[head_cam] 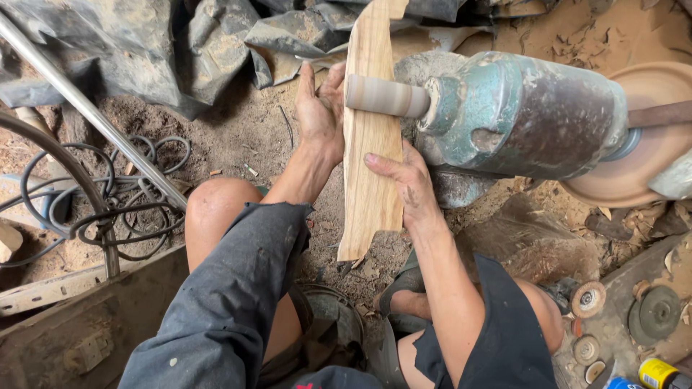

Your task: The person shapes a piece of wood using a grinding machine and an angle grinder, smoothing its edges and surface. The person alternates between the two tools to refine the wood's shape.

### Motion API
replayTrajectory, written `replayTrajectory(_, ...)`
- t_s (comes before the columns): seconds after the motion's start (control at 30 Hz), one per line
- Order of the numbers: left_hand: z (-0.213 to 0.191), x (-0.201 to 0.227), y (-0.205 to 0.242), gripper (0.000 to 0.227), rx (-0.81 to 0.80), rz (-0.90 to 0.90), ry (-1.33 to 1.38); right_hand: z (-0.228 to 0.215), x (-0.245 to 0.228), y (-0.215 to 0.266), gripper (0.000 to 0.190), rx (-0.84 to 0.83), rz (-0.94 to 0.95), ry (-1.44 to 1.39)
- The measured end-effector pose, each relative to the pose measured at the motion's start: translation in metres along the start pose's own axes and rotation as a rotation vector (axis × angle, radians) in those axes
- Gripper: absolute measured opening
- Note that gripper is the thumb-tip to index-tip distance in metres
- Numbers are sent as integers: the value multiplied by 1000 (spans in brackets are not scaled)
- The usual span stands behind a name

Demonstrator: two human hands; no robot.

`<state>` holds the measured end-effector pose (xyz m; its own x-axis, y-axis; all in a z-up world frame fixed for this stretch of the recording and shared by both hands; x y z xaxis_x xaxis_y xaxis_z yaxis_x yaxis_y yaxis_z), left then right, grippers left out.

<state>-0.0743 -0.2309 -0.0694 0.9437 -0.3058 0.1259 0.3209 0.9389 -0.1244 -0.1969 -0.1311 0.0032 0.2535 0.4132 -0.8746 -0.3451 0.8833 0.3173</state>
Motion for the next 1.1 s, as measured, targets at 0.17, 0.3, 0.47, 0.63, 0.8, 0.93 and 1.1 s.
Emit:
replayTrajectory(0.17,21,-3,30,73,74,-92,-107,3,13,22,80,40,26,122)
replayTrajectory(0.3,34,-10,74,67,161,-174,-233,8,34,59,82,20,47,142)
replayTrajectory(0.47,47,-22,112,41,146,-231,-161,10,50,95,77,-4,86,114)
replayTrajectory(0.63,53,-26,141,14,198,-245,-95,13,63,124,70,-11,134,51)
replayTrajectory(0.8,62,-23,162,20,205,-298,-26,20,67,146,72,-52,129,-24)
replayTrajectory(0.93,68,-19,150,46,219,-321,-165,18,60,139,70,-17,192,-21)
replayTrajectory(1.1,75,-16,146,53,241,-332,-177,19,54,135,74,-74,139,92)
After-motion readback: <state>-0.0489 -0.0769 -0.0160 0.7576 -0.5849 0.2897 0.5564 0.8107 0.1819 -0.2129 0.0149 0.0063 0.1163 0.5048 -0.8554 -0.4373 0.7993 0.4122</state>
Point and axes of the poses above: each hand's wrist, its own y-axis away from the middle knuckle, its own z-axis out of the palm, x = y × z, the point moved 3 cm from there along -y, towards the middle knuckle, and after that the axes turned 14 degrees about -x, right-handed, at the moved point
